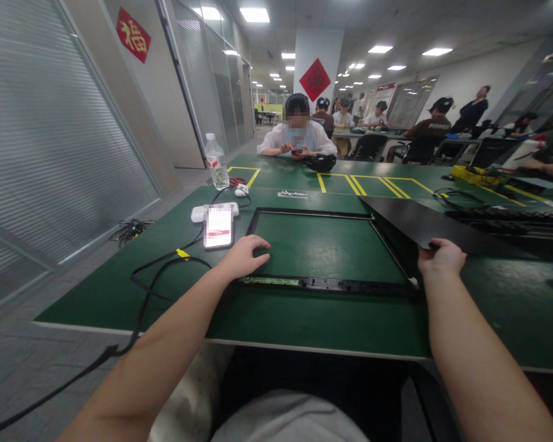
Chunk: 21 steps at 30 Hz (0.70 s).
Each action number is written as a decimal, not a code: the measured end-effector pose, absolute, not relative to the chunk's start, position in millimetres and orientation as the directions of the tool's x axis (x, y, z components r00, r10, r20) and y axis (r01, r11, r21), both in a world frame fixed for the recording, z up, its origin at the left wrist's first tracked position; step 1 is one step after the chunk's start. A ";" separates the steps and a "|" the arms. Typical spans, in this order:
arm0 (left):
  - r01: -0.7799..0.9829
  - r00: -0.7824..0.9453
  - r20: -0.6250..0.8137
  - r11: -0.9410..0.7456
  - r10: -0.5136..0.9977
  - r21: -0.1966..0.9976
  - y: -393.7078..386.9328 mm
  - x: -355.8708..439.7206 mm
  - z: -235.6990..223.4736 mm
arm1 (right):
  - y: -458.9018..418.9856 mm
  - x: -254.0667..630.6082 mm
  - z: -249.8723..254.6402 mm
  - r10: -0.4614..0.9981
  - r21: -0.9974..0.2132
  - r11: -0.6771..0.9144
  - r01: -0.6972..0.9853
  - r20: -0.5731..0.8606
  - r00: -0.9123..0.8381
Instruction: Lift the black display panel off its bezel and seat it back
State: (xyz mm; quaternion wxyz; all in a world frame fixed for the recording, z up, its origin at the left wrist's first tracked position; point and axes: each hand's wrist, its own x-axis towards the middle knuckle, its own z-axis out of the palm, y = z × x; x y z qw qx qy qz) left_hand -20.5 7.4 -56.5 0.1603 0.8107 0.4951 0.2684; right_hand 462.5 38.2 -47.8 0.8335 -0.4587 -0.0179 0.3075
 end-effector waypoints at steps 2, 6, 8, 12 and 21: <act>0.719 0.367 0.277 -0.460 0.888 0.521 7.4 -20.3 -56.3 | 37.6 458.7 -46.5 0.467 -0.775 0.414 -0.478 -0.270 0.842; 0.728 0.374 0.274 -0.463 0.886 0.506 7.6 -20.2 -56.9 | 38.4 457.1 -48.3 0.488 -0.775 0.417 -0.475 -0.250 0.837; 0.732 0.375 0.275 -0.465 0.885 0.498 7.8 -20.3 -57.3 | 39.0 458.5 -50.6 0.490 -0.774 0.410 -0.482 -0.259 0.833; 0.740 0.378 0.269 -0.464 0.886 0.487 7.7 -20.2 -57.6 | 39.4 460.8 -53.7 0.477 -0.777 0.382 -0.500 -0.297 0.827; 0.745 0.387 0.258 -0.465 0.885 0.478 7.2 -19.6 -56.2 | 42.2 467.2 -61.5 0.498 -0.821 0.283 -0.495 -0.315 0.808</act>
